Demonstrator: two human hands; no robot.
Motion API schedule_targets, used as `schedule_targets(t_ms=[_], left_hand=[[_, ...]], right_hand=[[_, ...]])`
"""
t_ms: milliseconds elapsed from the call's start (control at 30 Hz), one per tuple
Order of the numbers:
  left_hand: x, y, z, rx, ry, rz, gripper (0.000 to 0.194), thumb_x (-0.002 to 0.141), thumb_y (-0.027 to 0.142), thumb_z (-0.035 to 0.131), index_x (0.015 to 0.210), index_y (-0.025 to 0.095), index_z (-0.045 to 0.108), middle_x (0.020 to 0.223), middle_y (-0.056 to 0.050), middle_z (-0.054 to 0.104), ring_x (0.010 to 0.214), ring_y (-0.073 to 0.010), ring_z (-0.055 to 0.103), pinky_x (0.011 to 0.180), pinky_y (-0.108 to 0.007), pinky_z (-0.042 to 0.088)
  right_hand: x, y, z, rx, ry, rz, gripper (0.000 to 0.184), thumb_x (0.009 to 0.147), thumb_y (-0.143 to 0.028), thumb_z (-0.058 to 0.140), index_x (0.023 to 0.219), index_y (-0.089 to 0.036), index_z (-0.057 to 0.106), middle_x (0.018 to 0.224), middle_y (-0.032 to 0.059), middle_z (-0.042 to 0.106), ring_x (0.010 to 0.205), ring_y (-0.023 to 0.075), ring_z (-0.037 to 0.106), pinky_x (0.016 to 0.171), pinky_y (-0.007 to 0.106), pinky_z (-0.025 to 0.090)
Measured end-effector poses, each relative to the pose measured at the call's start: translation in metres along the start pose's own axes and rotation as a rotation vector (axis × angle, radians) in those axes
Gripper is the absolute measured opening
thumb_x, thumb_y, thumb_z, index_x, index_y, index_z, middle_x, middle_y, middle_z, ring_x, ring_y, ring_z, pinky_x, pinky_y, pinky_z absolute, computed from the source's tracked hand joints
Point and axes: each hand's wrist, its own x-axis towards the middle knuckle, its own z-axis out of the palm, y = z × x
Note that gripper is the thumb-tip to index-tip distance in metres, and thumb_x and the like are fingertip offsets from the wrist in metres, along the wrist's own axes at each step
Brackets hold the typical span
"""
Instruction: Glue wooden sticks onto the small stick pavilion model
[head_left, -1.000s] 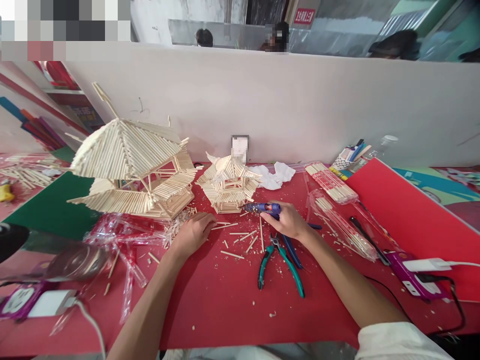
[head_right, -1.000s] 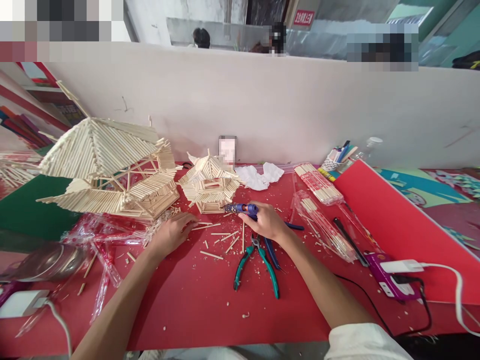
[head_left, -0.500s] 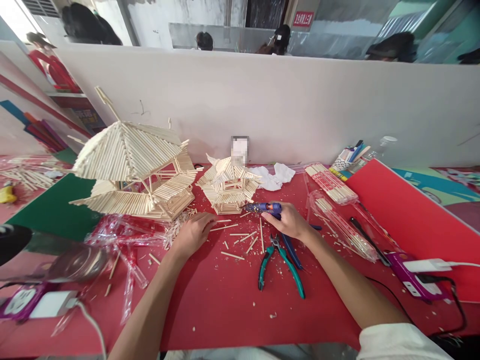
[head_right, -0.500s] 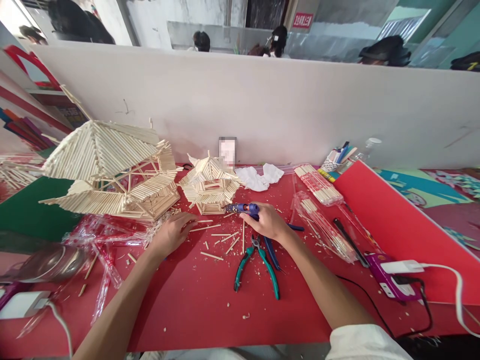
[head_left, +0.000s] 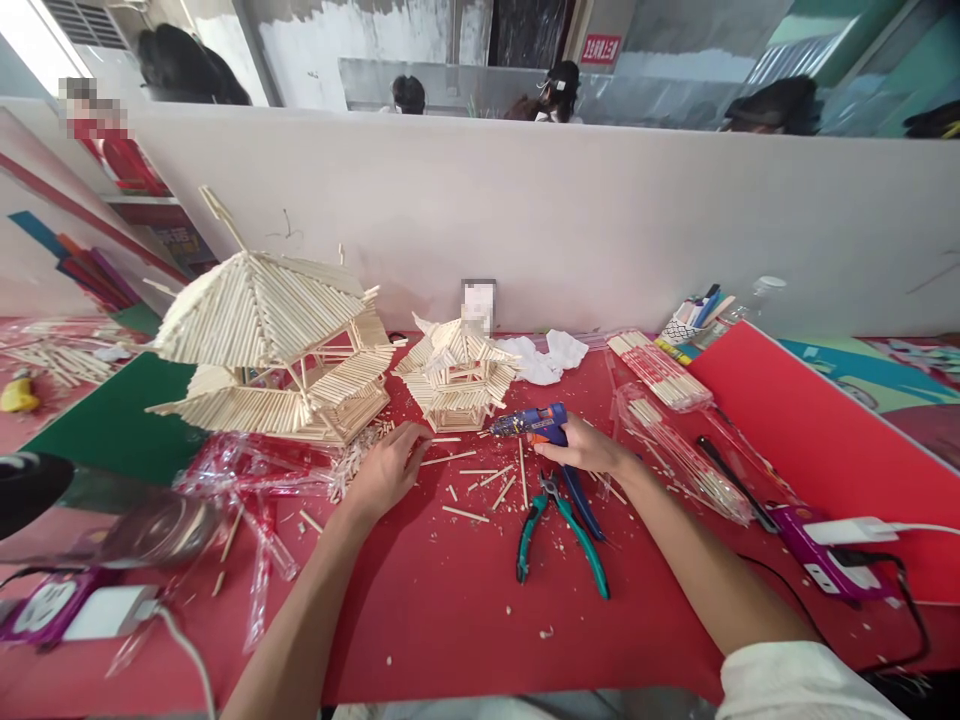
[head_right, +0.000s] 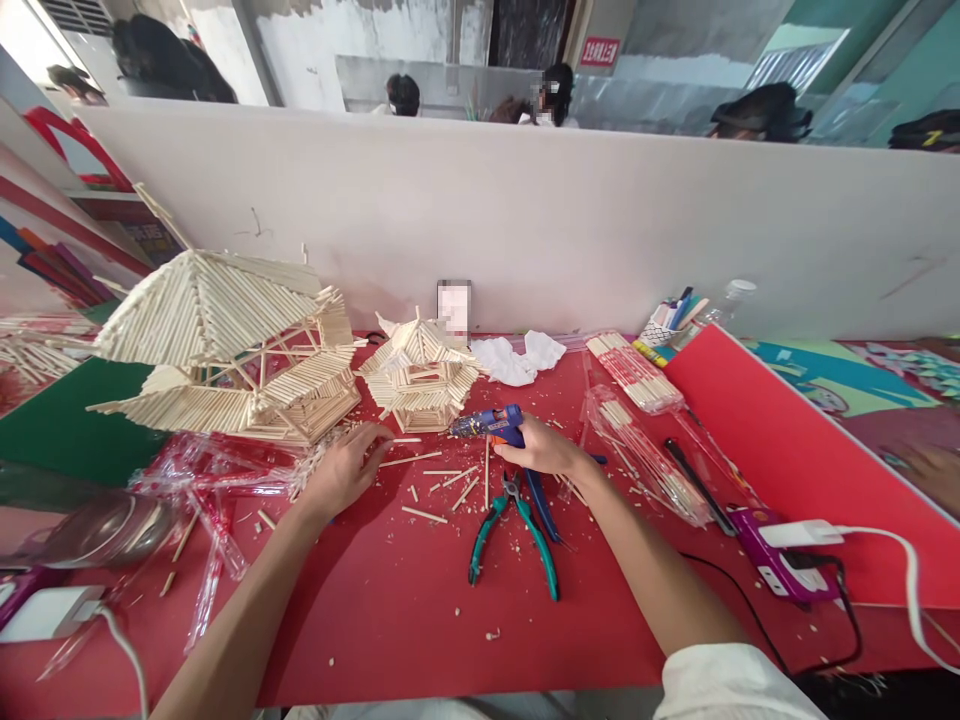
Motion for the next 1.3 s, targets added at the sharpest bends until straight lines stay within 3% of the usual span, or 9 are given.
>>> schedule_targets(t_ms=[133, 300, 500, 633, 767, 933, 1167, 1300], left_hand=[[0.000, 0.000, 0.001, -0.002, 0.001, 0.033, 0.025, 0.103, 0.022, 0.039, 0.113, 0.022, 0.062, 0.102, -0.006, 0.068, 0.090, -0.0189, 0.067, 0.080, -0.029, 0.051], [0.000, 0.005, 0.000, 0.014, 0.029, 0.026, 0.018, 0.102, 0.025, 0.046, 0.101, 0.019, 0.063, 0.094, -0.005, 0.068, 0.081, -0.0182, 0.066, 0.075, -0.030, 0.051], [-0.001, -0.001, 0.005, -0.019, 0.006, 0.081, 0.021, 0.102, 0.025, 0.047, 0.104, 0.021, 0.067, 0.098, -0.005, 0.070, 0.088, -0.0178, 0.068, 0.079, -0.028, 0.051], [-0.002, -0.007, 0.009, 0.003, -0.037, 0.111, 0.028, 0.102, 0.017, 0.044, 0.111, 0.023, 0.070, 0.099, -0.006, 0.072, 0.091, -0.0178, 0.069, 0.080, -0.028, 0.053], [-0.003, -0.010, 0.010, 0.037, -0.049, 0.124, 0.030, 0.102, 0.016, 0.042, 0.115, 0.023, 0.068, 0.101, -0.007, 0.073, 0.095, -0.0193, 0.069, 0.084, -0.031, 0.053], [-0.003, -0.008, 0.008, 0.103, -0.024, 0.075, 0.026, 0.104, 0.022, 0.041, 0.114, 0.021, 0.065, 0.094, -0.007, 0.072, 0.088, -0.0194, 0.068, 0.078, -0.030, 0.053], [0.002, 0.011, 0.005, 0.200, 0.141, 0.260, 0.019, 0.101, 0.018, 0.047, 0.105, 0.021, 0.065, 0.100, -0.007, 0.071, 0.094, -0.0204, 0.066, 0.087, -0.034, 0.052], [0.005, 0.017, 0.014, 0.267, 0.211, 0.264, 0.018, 0.099, 0.016, 0.049, 0.103, 0.021, 0.067, 0.099, -0.007, 0.072, 0.090, -0.0210, 0.065, 0.086, -0.034, 0.051]], right_hand=[[0.000, 0.002, -0.004, -0.020, -0.019, 0.006, 0.019, 0.085, -0.040, 0.063, 0.082, -0.022, 0.058, 0.060, -0.0045, 0.051, 0.056, 0.0152, 0.050, 0.056, 0.027, 0.041], [0.002, 0.005, -0.010, -0.009, -0.081, 0.086, 0.028, 0.088, -0.048, 0.060, 0.081, -0.021, 0.057, 0.059, -0.0046, 0.049, 0.055, 0.0137, 0.045, 0.055, 0.026, 0.039], [0.000, 0.014, -0.026, -0.093, -0.200, 0.029, 0.040, 0.088, -0.058, 0.058, 0.090, -0.018, 0.062, 0.089, 0.0053, 0.067, 0.081, 0.0212, 0.059, 0.078, 0.034, 0.049], [-0.005, 0.019, -0.042, -0.256, -0.247, 0.102, 0.046, 0.092, -0.062, 0.051, 0.086, -0.018, 0.063, 0.085, 0.0060, 0.068, 0.077, 0.0218, 0.059, 0.075, 0.033, 0.048], [-0.012, 0.021, -0.056, -0.480, -0.148, 0.277, 0.046, 0.089, -0.064, 0.057, 0.088, -0.019, 0.065, 0.085, 0.0081, 0.070, 0.077, 0.0247, 0.063, 0.071, 0.032, 0.047], [-0.015, 0.022, -0.066, -0.657, -0.019, 0.289, 0.039, 0.095, -0.052, 0.058, 0.116, -0.020, 0.064, 0.109, 0.0114, 0.074, 0.098, 0.0291, 0.069, 0.077, 0.030, 0.047], [-0.005, 0.045, -0.062, -0.841, 0.107, 0.375, 0.032, 0.102, -0.036, 0.051, 0.121, -0.012, 0.062, 0.116, 0.0181, 0.072, 0.109, 0.0317, 0.068, 0.085, 0.033, 0.047], [0.002, 0.056, -0.054, -0.863, 0.146, 0.411, 0.032, 0.103, -0.035, 0.050, 0.121, -0.011, 0.062, 0.119, 0.0199, 0.070, 0.110, 0.0316, 0.067, 0.090, 0.034, 0.046]])
